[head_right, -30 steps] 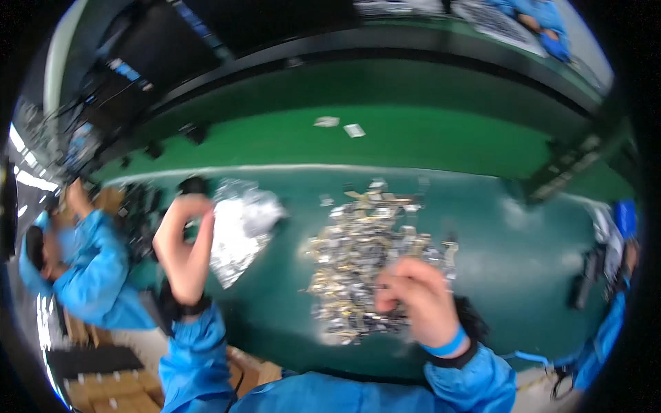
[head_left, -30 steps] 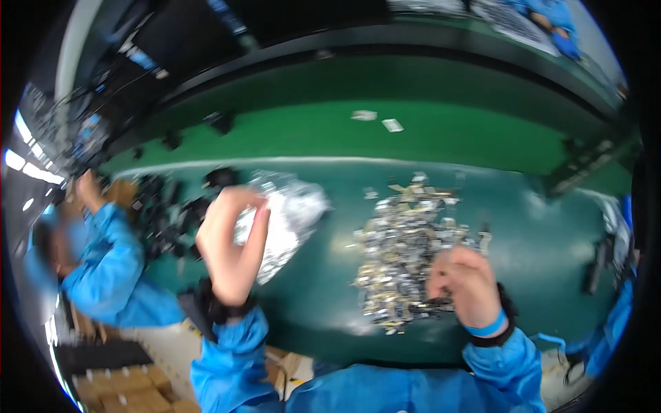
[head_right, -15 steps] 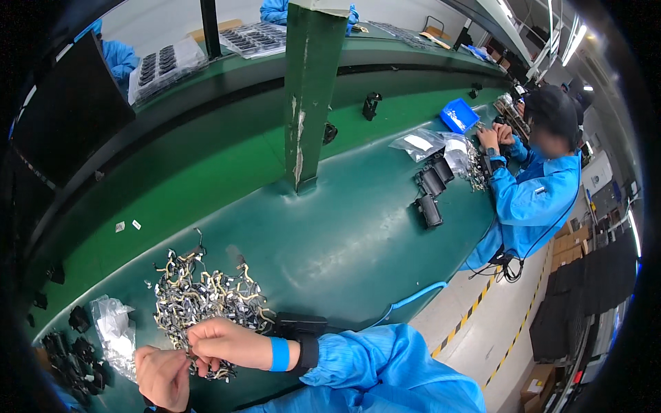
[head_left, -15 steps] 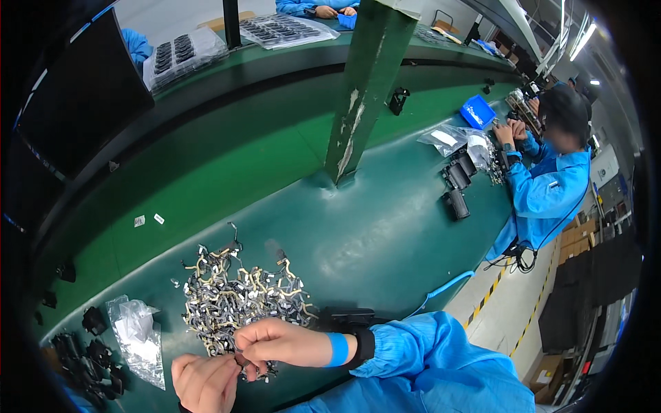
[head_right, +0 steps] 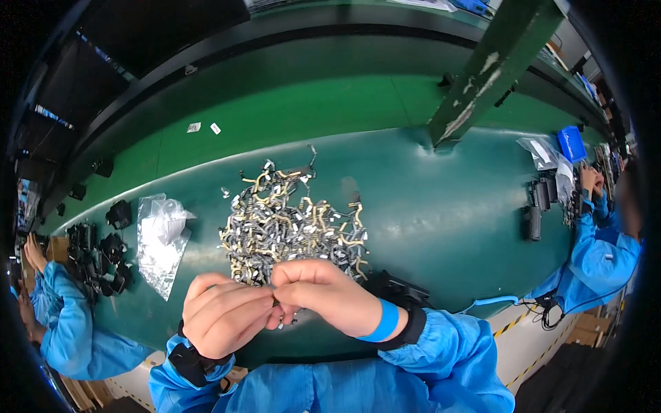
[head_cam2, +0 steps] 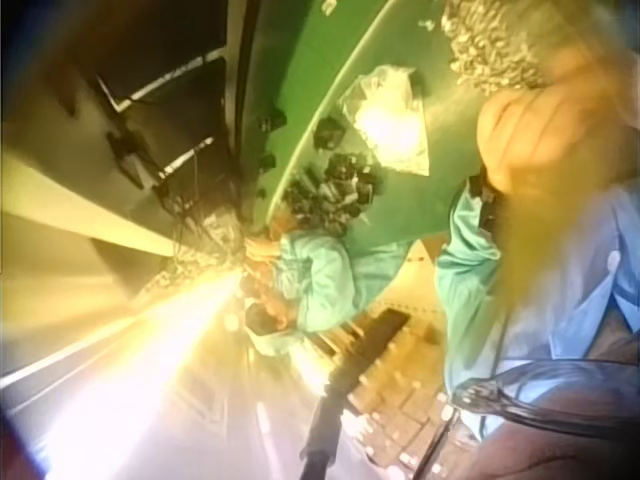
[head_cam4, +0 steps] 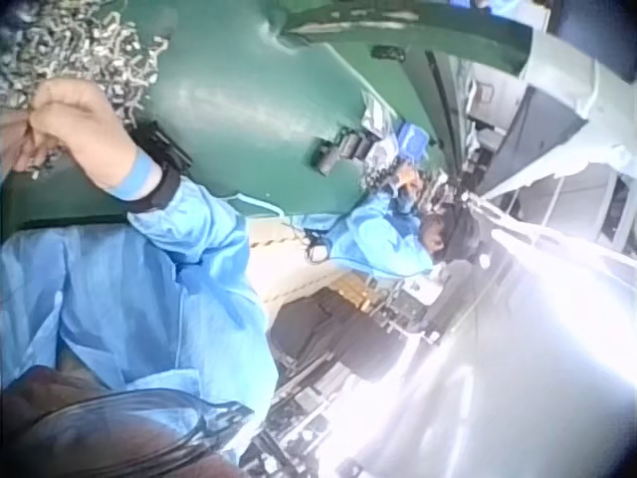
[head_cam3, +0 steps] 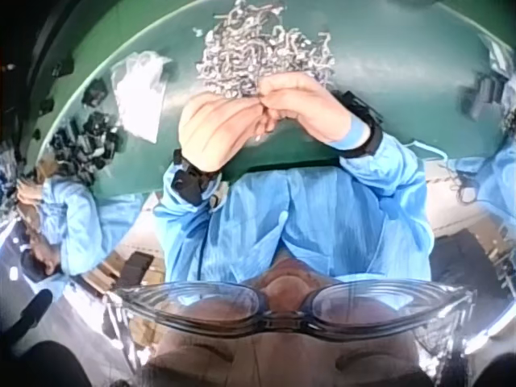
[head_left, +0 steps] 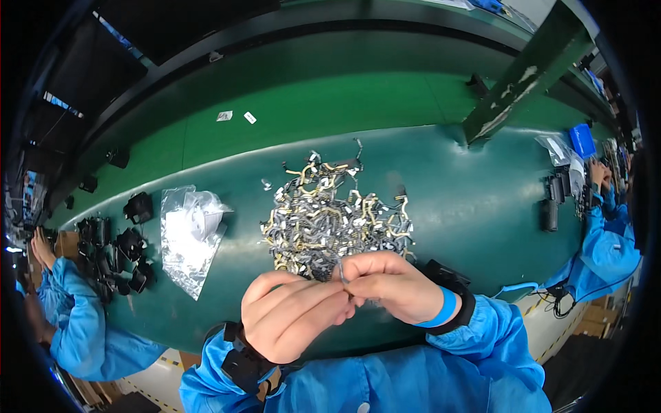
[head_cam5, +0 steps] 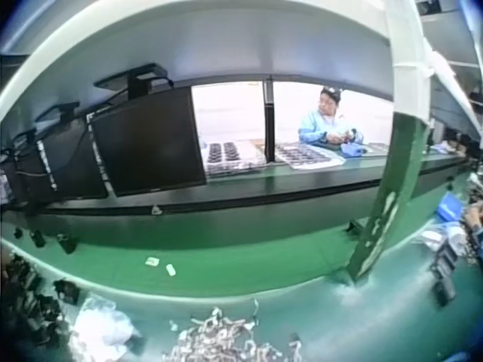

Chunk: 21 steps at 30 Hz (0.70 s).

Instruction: Manually assembling small internal components into a black plastic housing at a factory workstation.

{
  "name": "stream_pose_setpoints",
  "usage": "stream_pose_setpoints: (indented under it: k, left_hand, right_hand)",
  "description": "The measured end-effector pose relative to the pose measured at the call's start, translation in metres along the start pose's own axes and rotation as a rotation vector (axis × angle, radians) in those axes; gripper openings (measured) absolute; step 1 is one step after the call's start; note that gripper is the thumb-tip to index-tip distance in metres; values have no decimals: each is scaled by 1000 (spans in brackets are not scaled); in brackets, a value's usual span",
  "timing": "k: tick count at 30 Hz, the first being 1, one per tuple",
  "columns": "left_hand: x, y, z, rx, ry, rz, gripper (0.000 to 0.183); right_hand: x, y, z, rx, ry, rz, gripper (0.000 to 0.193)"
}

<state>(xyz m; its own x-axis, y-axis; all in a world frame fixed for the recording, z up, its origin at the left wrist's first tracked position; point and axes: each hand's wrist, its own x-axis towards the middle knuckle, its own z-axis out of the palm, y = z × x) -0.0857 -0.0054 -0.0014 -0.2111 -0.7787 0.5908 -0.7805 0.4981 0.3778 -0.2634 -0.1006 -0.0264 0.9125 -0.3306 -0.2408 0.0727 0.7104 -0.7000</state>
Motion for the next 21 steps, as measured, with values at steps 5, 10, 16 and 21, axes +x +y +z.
stream_pose_setpoints:
  k: [5, 10, 16, 21]
  left_hand:
    - [-9, -6, -6, -7, 53, -81, 30]
    - [-28, -20, -2, -89, 278, -299, 26]
    - [-44, -29, 6, -252, 427, -452, 10]
    - [-43, -30, 14, -396, 604, -555, 11]
  right_hand:
    - [10, -24, 4, -178, 13, 127, 16]
    - [57, -69, -60, -1591, 781, -696, 20]
    - [117, -147, -150, -2223, 1789, -283, 67]
    - [130, -181, -188, -1443, 2333, -177, 91]
